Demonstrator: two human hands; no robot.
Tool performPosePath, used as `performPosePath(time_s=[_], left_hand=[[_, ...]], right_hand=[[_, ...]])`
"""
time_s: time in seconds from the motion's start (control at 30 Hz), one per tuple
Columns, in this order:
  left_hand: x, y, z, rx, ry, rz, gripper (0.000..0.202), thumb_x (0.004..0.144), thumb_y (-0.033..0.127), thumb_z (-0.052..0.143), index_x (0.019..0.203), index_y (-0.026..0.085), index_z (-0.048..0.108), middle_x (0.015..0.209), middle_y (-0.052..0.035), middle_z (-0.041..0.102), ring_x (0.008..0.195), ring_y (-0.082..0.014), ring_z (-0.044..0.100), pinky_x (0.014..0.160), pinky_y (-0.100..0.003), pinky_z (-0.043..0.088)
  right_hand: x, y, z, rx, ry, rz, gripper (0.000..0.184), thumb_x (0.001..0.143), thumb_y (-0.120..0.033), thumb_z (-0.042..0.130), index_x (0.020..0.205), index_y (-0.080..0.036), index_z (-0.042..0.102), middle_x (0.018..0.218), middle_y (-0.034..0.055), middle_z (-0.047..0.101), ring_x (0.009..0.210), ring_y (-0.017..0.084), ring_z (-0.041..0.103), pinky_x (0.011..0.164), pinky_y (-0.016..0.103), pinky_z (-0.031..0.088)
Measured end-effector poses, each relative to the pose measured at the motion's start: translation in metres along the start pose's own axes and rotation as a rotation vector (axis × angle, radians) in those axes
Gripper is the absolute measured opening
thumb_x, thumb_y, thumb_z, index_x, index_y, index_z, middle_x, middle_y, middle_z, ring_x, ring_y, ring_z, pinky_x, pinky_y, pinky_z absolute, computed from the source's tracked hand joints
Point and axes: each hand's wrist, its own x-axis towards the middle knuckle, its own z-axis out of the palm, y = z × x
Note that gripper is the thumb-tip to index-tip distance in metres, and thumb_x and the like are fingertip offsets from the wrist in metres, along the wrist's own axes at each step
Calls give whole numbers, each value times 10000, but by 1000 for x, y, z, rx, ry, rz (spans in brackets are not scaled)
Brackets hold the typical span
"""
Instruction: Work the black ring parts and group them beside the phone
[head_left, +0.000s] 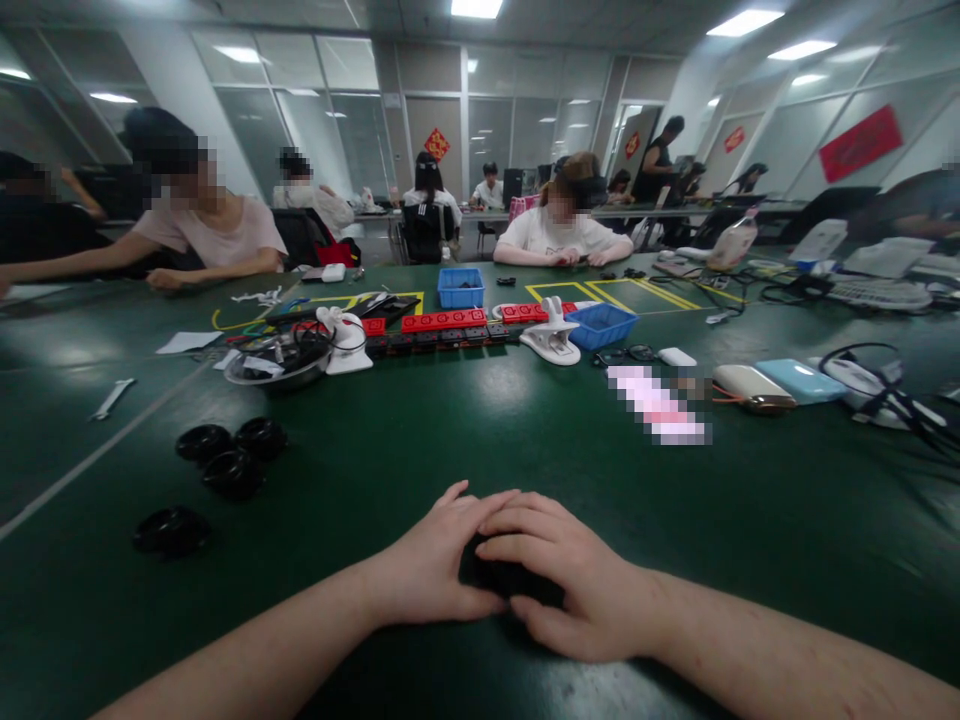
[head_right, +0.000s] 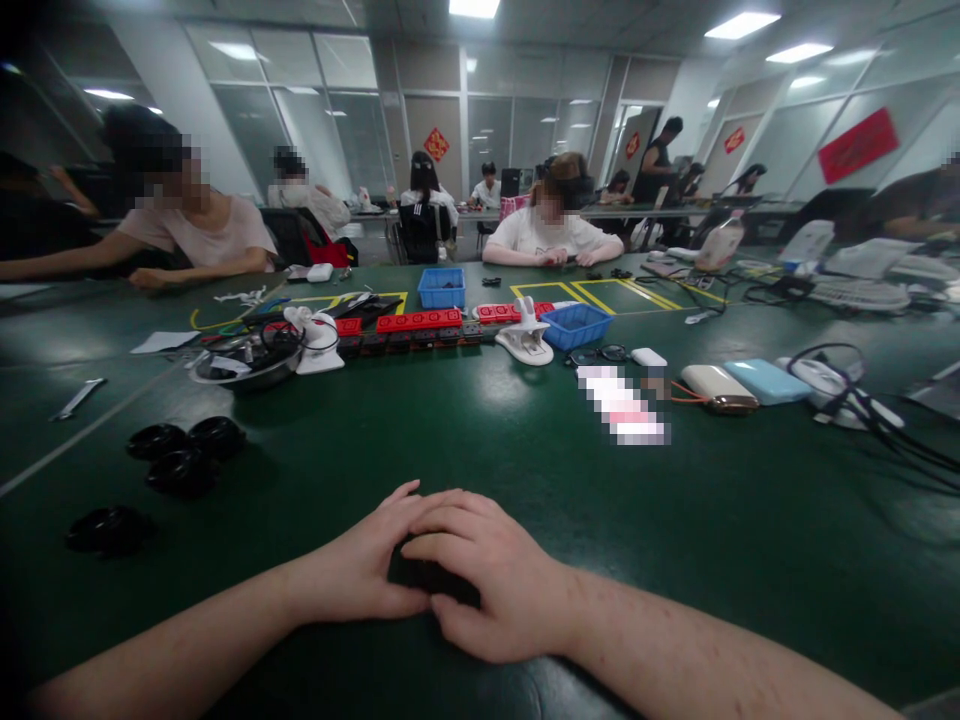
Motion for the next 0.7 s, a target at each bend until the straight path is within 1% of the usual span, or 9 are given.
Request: performPosePath(time_s=[0.07,0.1,0.2,0.27,0.37,0.43,0.5,0.63,0.7], left_hand=[[1,3,3,34,37,-16,768,633,399,715,1290,256,343,1338,-64,415,1213,-259,383,1070,-504,101],[1,4,6,51,68,-35,759,614,439,718,1262,243,373,1304,-71,445,1190,-268,404,1063,-514,117],[1,11,12,110,172,-125,656,553,495,726,1087,200,486,1072,-69,563,1044,-280,498,1043,-550,133],[1,15,17,167,228,-179,540,552,457,723,972,189,512,951,-53,572,961,-271,523,1036,-562,131],[2,19,21,216,263,-213,365,584,345,688,864,195,510,869,-34,558,894,-248,528,1027,-557,156],[2,19,21,200,251,-208,319,577,299,676,829,200,507,850,-24,553,881,-238,525,1026,-546,166],[3,18,18,170,228,-190,313,574,266,672,834,200,510,847,-17,552,884,-230,522,1028,-524,175],[3,11,8,109,125,-85,357,595,218,683,920,204,538,895,-10,562,900,-209,519,1025,-448,218],[2,7,2,88,65,-31,371,611,206,699,953,216,554,938,-6,561,931,-203,512,1029,-424,208]], right_hand=[[-1,0,1,-2,51,6,421,742,-224,538,1153,-152,478,1142,110,524,1085,215,454,930,400,373],[-2,1,2,-11,78,28,432,750,-262,553,1158,-150,468,1134,112,518,1058,217,461,900,392,392],[-4,2,7,-58,124,146,461,742,-393,589,1115,-146,480,1041,107,523,933,212,487,804,376,431],[-4,3,10,-87,123,225,455,725,-430,605,1066,-148,499,987,99,525,878,208,490,765,372,438],[-3,3,12,-107,97,285,351,720,-360,617,988,-154,523,933,81,529,837,197,489,735,360,441],[-2,3,12,-97,87,271,285,715,-281,606,961,-158,531,921,74,533,833,191,487,728,349,443],[-2,3,11,-71,88,225,268,717,-222,581,973,-159,534,935,76,540,848,189,488,738,344,444],[-3,5,7,-33,110,121,310,725,-170,547,1034,-153,528,968,88,550,886,188,494,764,342,446],[-4,5,6,-17,117,66,351,720,-147,544,1070,-157,517,996,91,555,910,189,495,779,345,444]])
